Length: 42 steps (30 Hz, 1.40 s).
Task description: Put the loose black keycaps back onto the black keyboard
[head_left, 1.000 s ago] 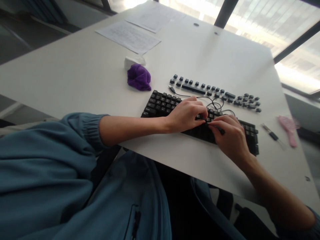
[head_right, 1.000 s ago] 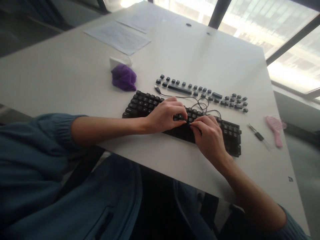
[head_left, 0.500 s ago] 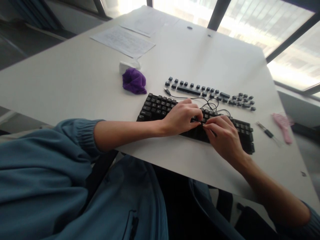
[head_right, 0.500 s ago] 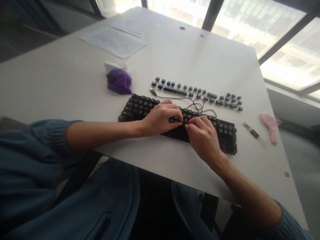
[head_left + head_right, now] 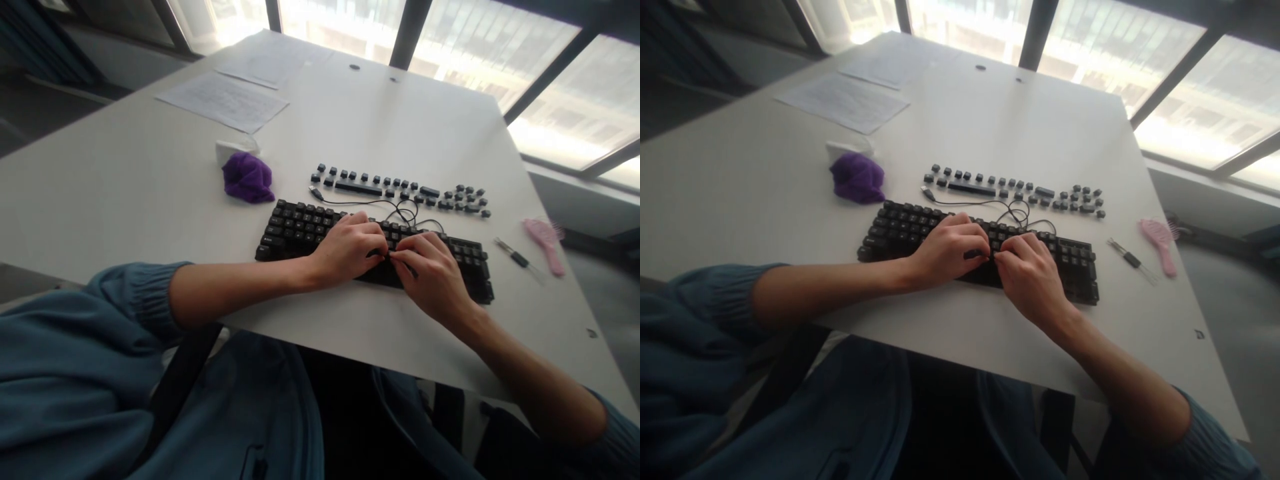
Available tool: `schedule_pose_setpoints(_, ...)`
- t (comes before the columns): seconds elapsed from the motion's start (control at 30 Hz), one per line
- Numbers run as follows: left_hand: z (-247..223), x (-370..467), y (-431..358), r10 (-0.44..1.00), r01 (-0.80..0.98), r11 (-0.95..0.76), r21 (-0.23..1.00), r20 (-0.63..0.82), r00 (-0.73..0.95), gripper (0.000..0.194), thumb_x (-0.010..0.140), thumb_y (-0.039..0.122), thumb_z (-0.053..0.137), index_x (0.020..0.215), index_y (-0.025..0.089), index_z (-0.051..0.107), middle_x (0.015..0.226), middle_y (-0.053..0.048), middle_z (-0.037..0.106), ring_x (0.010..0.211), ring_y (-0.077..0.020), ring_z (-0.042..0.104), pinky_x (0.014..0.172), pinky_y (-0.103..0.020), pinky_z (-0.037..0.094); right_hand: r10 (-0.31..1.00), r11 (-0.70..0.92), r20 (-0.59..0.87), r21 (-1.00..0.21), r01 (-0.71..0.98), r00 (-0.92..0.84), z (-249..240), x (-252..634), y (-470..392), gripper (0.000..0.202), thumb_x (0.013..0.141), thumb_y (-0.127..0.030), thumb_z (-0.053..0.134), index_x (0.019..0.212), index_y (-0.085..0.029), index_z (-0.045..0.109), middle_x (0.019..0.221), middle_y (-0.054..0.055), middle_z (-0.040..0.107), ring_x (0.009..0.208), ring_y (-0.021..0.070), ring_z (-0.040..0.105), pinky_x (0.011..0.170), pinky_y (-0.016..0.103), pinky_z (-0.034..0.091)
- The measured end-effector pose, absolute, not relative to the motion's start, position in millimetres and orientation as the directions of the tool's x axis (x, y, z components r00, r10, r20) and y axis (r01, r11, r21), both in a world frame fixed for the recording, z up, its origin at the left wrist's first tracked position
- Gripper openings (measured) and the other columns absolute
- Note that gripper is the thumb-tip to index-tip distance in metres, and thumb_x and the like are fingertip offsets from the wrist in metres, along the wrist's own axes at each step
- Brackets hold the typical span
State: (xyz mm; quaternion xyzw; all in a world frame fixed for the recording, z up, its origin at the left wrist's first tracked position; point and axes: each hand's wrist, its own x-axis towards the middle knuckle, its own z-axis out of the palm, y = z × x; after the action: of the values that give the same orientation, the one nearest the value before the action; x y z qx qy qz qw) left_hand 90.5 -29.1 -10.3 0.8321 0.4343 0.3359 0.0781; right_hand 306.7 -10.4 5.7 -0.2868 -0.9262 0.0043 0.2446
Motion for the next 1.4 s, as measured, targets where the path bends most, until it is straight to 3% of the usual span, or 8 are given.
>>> schedule_pose_setpoints(0.43,-6,90,-31,0.806,0.719,-0.574,0.392,0.426,0.411,0.006,0.089,0.023,0.073,0.089,0.022,0.078,0.099,0.0,0.077,0.095,-0.0205,0.058,0.092,-0.035,0.043,0.541,0.829,0.441,-0.133,0.544,-0.716,8,305,-12,0.018,0.096,-0.016,0.06,0.085,-0.02,0.073,0.097,0.008,0.069,0.093,0.0241,0.057,0.083,0.042,0.052)
schedule_pose_setpoints(0.6,-5,89,-32,0.772,0.741,-0.6,0.301,0.46,0.438,0.01,0.092,0.025,0.07,0.09,0.022,0.079,0.099,-0.001,0.075,0.095,-0.0211,0.056,0.091,-0.036,0.044,0.548,0.825,0.434,-0.14,0.548,-0.715,8,305,-11,0.019,0.097,-0.016,0.059,0.085,-0.02,0.074,0.097,0.008,0.069,0.095,0.0245,0.057,0.084,0.042,0.052)
schedule_pose_setpoints(0.83,-4,90,-34,0.76,0.745,-0.604,0.285,0.487,0.43,0.018,0.096,0.026,0.062,0.088,0.019,0.077,0.104,-0.006,0.067,0.099,-0.0221,0.054,0.096,-0.037,0.046,0.573,0.815,0.448,-0.228,0.532,-0.686,6,304,-10,0.019,0.098,-0.015,0.057,0.087,-0.02,0.072,0.096,0.008,0.069,0.093,0.0244,0.057,0.084,0.042,0.053)
schedule_pose_setpoints(0.97,3,91,-34,0.765,0.728,-0.593,0.344,0.524,0.376,0.024,0.1,0.029,0.057,0.089,0.018,0.075,0.103,-0.007,0.066,0.098,-0.0217,0.053,0.096,-0.037,0.047,0.59,0.803,0.536,-0.311,0.508,-0.604,11,304,-8,0.017,0.097,-0.015,0.057,0.087,-0.02,0.07,0.093,0.009,0.067,0.091,0.0244,0.059,0.082,0.041,0.053)
schedule_pose_setpoints(1.13,28,81,-30,0.798,0.757,-0.506,0.414,0.558,0.228,0.023,0.102,0.026,0.051,0.108,0.018,0.071,0.105,-0.006,0.065,0.099,-0.0211,0.054,0.096,-0.037,0.046,0.643,0.744,0.618,-0.362,0.561,-0.453,30,319,5,0.015,0.094,-0.016,0.06,0.085,-0.021,0.07,0.091,0.007,0.069,0.091,0.0247,0.061,0.082,0.042,0.053)
schedule_pose_setpoints(1.27,49,66,-17,0.842,0.785,-0.453,0.422,0.491,0.223,0.022,0.098,0.025,0.054,0.116,0.019,0.067,0.109,-0.006,0.067,0.105,-0.0223,0.057,0.099,-0.039,0.046,0.687,0.66,0.64,-0.352,0.663,-0.344,42,355,32,0.011,0.092,-0.02,0.062,0.087,-0.022,0.072,0.092,0.007,0.071,0.091,0.0251,0.063,0.083,0.042,0.053)
schedule_pose_setpoints(1.4,67,58,22,0.875,0.797,-0.442,0.412,0.394,0.281,0.028,0.093,0.03,0.063,0.117,0.018,0.068,0.108,-0.006,0.072,0.096,-0.0222,0.064,0.091,-0.038,0.051,0.764,0.501,0.6,-0.319,0.804,-0.238,46,401,80,0.011,0.088,-0.023,0.065,0.092,-0.021,0.075,0.09,0.006,0.072,0.084,0.024,0.065,0.08,0.04,0.053)
